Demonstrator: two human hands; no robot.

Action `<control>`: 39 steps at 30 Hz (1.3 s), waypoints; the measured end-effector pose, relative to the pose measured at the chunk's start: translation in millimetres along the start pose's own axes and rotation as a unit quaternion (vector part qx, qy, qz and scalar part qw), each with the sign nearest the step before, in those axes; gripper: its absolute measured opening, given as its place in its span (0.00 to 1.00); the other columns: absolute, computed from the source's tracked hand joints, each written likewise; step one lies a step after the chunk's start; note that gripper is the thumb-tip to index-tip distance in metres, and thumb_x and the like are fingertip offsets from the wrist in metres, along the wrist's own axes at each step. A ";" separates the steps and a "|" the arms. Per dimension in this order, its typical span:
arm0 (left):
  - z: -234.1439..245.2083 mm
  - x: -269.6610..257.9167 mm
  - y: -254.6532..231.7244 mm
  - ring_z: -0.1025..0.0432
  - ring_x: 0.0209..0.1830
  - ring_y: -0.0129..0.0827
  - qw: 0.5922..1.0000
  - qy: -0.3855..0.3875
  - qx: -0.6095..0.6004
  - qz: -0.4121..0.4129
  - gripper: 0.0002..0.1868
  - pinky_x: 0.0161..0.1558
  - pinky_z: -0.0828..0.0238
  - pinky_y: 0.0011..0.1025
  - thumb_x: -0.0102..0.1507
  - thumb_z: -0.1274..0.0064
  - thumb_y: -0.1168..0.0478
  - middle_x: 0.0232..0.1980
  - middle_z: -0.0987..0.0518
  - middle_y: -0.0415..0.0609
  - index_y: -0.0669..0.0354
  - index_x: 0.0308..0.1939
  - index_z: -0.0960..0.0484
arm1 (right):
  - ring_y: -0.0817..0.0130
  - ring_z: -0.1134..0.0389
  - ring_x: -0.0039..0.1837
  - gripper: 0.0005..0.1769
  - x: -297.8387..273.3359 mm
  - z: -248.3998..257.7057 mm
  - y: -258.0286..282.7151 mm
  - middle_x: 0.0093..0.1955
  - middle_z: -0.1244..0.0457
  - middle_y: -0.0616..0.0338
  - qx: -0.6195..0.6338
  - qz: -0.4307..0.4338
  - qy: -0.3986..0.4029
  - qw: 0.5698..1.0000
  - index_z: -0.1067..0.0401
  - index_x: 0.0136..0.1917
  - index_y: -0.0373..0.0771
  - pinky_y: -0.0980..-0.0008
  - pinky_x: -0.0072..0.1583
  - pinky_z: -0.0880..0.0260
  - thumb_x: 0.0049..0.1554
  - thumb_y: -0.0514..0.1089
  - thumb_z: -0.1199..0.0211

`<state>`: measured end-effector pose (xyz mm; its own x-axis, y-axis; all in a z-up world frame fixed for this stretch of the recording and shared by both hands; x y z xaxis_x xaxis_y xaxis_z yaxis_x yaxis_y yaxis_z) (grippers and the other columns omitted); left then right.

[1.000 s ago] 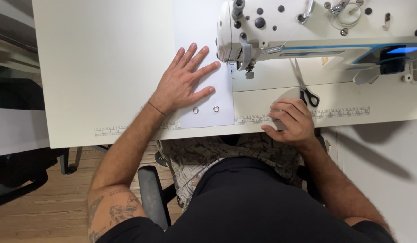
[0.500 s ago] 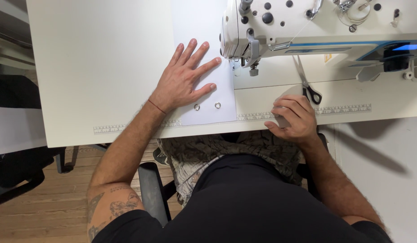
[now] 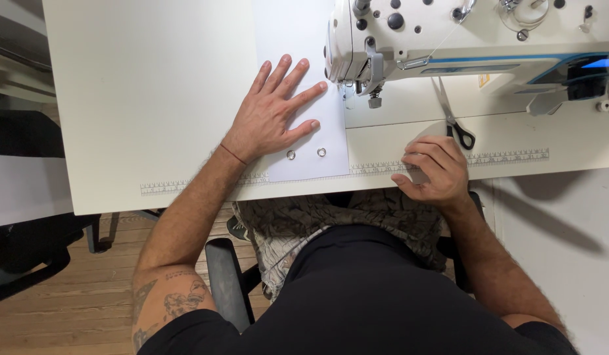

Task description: Cutting a paper template with scissors and aligning leather material at a sewing station

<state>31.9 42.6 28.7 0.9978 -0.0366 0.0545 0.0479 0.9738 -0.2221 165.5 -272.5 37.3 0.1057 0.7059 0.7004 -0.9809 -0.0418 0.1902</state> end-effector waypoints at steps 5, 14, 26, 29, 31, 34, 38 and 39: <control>-0.4 -0.8 0.1 0.61 0.85 0.52 1.000 -0.009 0.009 -0.006 0.36 0.81 0.73 0.52 0.73 0.69 0.32 0.85 0.52 0.54 0.34 0.83 0.44 | 0.55 0.30 0.48 0.21 -0.1 -0.3 -0.7 0.42 0.31 0.52 -0.013 0.010 -0.012 1.000 0.26 0.38 0.34 0.62 0.53 0.32 0.60 0.54 0.36; -3.3 5.4 -0.8 0.65 0.85 0.52 1.000 0.022 -0.011 0.015 0.38 0.78 0.79 0.58 0.70 0.69 0.30 0.85 0.55 0.55 0.34 0.82 0.43 | 0.54 0.30 0.46 0.21 -1.1 1.1 -0.4 0.40 0.31 0.51 -0.026 0.017 -0.040 0.999 0.26 0.37 0.33 0.63 0.51 0.32 0.61 0.53 0.37; -15.7 -3.4 -33.7 0.63 0.83 0.64 0.995 -0.058 0.014 0.075 0.59 0.73 0.78 0.75 0.58 0.74 0.11 0.84 0.54 0.64 0.45 0.79 0.37 | 0.51 0.31 0.49 0.22 -13.6 5.3 7.1 0.43 0.31 0.48 -0.028 -0.006 -0.076 0.997 0.25 0.41 0.29 0.59 0.55 0.32 0.63 0.52 0.40; -14.2 -4.8 -35.3 0.65 0.84 0.63 0.996 -0.055 0.013 0.075 0.59 0.73 0.78 0.76 0.57 0.75 0.11 0.84 0.56 0.63 0.42 0.80 0.39 | 0.48 0.32 0.54 0.23 -34.2 4.9 -4.4 0.49 0.32 0.44 -0.010 -0.073 -0.104 0.992 0.26 0.47 0.27 0.53 0.60 0.33 0.65 0.54 0.42; -13.1 -3.6 -35.0 0.66 0.84 0.63 0.996 -0.046 0.017 0.076 0.59 0.73 0.80 0.76 0.57 0.77 0.11 0.84 0.57 0.63 0.40 0.81 0.42 | 0.48 0.32 0.58 0.25 -36.4 13.6 -15.8 0.53 0.32 0.42 0.001 -0.123 -0.125 0.984 0.27 0.51 0.27 0.49 0.65 0.35 0.66 0.55 0.45; -13.7 -4.0 -35.6 0.63 0.83 0.64 0.995 -0.066 0.015 0.074 0.56 0.72 0.76 0.77 0.58 0.71 0.13 0.84 0.53 0.64 0.39 0.80 0.40 | 0.44 0.37 0.60 0.22 -27.5 40.3 -24.2 0.56 0.36 0.36 -0.097 -0.045 -0.138 0.985 0.33 0.57 0.24 0.48 0.62 0.35 0.67 0.50 0.43; -14.7 -0.7 -31.4 0.68 0.84 0.60 0.995 -0.041 0.019 0.087 0.59 0.73 0.82 0.74 0.56 0.72 0.11 0.85 0.58 0.62 0.37 0.82 0.45 | 0.39 0.35 0.60 0.22 -33.3 55.3 -34.4 0.60 0.35 0.37 -0.196 -0.057 -0.084 0.975 0.28 0.55 0.25 0.45 0.64 0.34 0.67 0.50 0.40; -16.6 -0.3 -31.8 0.70 0.85 0.58 0.995 -0.019 0.022 0.092 0.61 0.73 0.84 0.73 0.54 0.74 0.10 0.85 0.60 0.60 0.36 0.83 0.48 | 0.38 0.35 0.61 0.23 -35.7 56.9 -34.0 0.60 0.36 0.36 -0.195 -0.069 -0.082 0.975 0.29 0.56 0.24 0.44 0.64 0.35 0.67 0.51 0.41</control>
<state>30.8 7.9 19.6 0.9871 0.1508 0.0542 -0.1381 0.9722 -0.1893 204.4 -336.5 45.0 0.2349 0.5616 0.7934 -0.9394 0.3408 0.0369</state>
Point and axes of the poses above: each hand's wrist, its own x-axis towards the middle knuckle, its own z-axis out of the back of the hand, y = z × x, the point moved 1 cm from there along x, towards the middle knuckle
